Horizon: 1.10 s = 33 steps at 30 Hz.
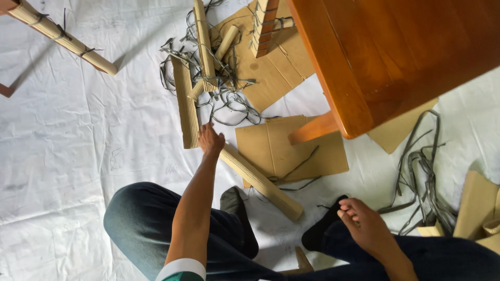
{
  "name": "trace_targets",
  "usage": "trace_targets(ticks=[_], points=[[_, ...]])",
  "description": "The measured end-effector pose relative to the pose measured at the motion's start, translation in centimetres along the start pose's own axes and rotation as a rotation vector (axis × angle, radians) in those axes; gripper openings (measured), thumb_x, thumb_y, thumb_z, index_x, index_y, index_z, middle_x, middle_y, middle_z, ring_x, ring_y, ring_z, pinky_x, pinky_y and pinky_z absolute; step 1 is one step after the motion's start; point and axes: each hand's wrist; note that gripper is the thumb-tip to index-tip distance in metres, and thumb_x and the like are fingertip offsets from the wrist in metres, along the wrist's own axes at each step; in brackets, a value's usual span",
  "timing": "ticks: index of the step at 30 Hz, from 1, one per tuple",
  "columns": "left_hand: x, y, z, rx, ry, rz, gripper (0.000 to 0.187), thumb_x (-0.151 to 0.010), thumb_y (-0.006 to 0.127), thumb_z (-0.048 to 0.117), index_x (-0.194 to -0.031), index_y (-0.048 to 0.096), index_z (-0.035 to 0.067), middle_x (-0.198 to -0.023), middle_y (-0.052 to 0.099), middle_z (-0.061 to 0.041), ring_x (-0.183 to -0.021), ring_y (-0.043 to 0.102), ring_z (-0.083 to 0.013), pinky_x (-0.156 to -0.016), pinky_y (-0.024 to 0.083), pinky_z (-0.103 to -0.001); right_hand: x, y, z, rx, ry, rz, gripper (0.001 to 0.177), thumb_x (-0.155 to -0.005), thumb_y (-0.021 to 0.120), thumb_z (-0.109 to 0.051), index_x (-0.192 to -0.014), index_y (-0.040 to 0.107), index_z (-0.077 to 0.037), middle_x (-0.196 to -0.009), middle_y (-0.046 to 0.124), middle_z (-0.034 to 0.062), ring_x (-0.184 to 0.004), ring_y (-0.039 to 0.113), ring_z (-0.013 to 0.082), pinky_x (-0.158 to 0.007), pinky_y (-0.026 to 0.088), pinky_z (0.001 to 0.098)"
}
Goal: Wrapping wooden furniture legs and frames with protective cardboard and plastic ties.
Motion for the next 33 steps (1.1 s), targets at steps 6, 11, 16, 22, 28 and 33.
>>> trace_targets(ticks=[6, 11, 16, 22, 28, 33], points=[[-6.6, 0.5, 4.4, 0.214, 0.091, -0.009, 0.056, -0.083, 0.076, 0.016, -0.136, 0.061, 0.009, -0.157, 0.039, -0.011, -0.129, 0.05, -0.0363, -0.107, 0.048, -0.047, -3.0, 4.8, 0.7, -0.061, -0.108, -0.01, 0.026, -0.084, 0.073, -0.023, -0.109, 0.07, -0.013, -0.089, 0.082, -0.0007, -0.074, 0.076, 0.0135, -0.069, 0.061, 0.0275], [-11.9, 2.2, 4.7, 0.255, 0.102, -0.068, 0.055, -0.083, 0.08, 0.015, -0.135, 0.063, 0.011, -0.17, 0.009, -0.016, -0.134, 0.046, -0.0445, -0.108, 0.048, -0.05, -5.1, 8.7, 2.1, -0.241, -0.066, -0.018, 0.021, -0.086, 0.071, -0.016, -0.106, 0.073, -0.008, -0.09, 0.083, 0.0029, -0.073, 0.076, 0.0128, -0.068, 0.061, 0.026], [-14.7, -0.1, 5.5, 0.354, 0.142, -0.173, 0.086, -0.081, 0.075, 0.013, -0.157, 0.036, 0.012, -0.165, 0.021, -0.024, -0.143, 0.038, -0.0431, -0.111, 0.045, -0.05, -5.7, 10.3, 3.3, -0.259, -0.018, -0.059, 0.018, -0.085, 0.071, -0.014, -0.102, 0.073, -0.008, -0.077, 0.08, 0.0022, -0.06, 0.068, 0.0117, -0.059, 0.057, 0.0245], [-14.3, -3.9, 4.5, 0.409, 0.157, 0.587, 0.01, -0.083, 0.083, 0.035, -0.083, 0.082, 0.025, -0.059, 0.054, 0.007, -0.042, 0.033, -0.003, -0.029, 0.032, -0.019, -6.1, 8.8, -1.1, -0.215, -0.173, -0.028, 0.018, -0.086, 0.07, -0.014, -0.103, 0.071, -0.011, -0.081, 0.08, 0.0004, -0.067, 0.072, 0.0123, -0.062, 0.058, 0.0264], [-11.2, -15.6, 6.0, 0.417, 0.395, 0.805, 0.023, -0.081, 0.08, 0.008, -0.091, 0.059, 0.012, -0.089, 0.062, -0.003, -0.064, 0.059, -0.0134, -0.05, 0.056, -0.027, -5.2, 7.8, -4.2, -0.268, -0.293, 0.001, 0.019, -0.087, 0.068, -0.011, -0.106, 0.07, -0.009, -0.095, 0.082, 0.0021, -0.078, 0.075, 0.014, -0.068, 0.059, 0.0272], [-6.0, -26.3, 8.1, 0.299, 0.693, 0.838, 0.043, -0.081, 0.072, -0.014, -0.118, 0.057, 0.003, -0.1, 0.071, -0.015, -0.07, 0.072, -0.0225, -0.048, 0.061, -0.029, -4.0, 7.0, -5.2, -0.221, -0.423, 0.069, 0.02, -0.087, 0.069, -0.011, -0.107, 0.067, -0.009, -0.093, 0.079, 0.0012, -0.078, 0.075, 0.0156, -0.069, 0.059, 0.0288]])
Point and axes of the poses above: each hand's wrist, its own x-axis away from the middle knuckle, its own y-axis out of the palm, z = x × y
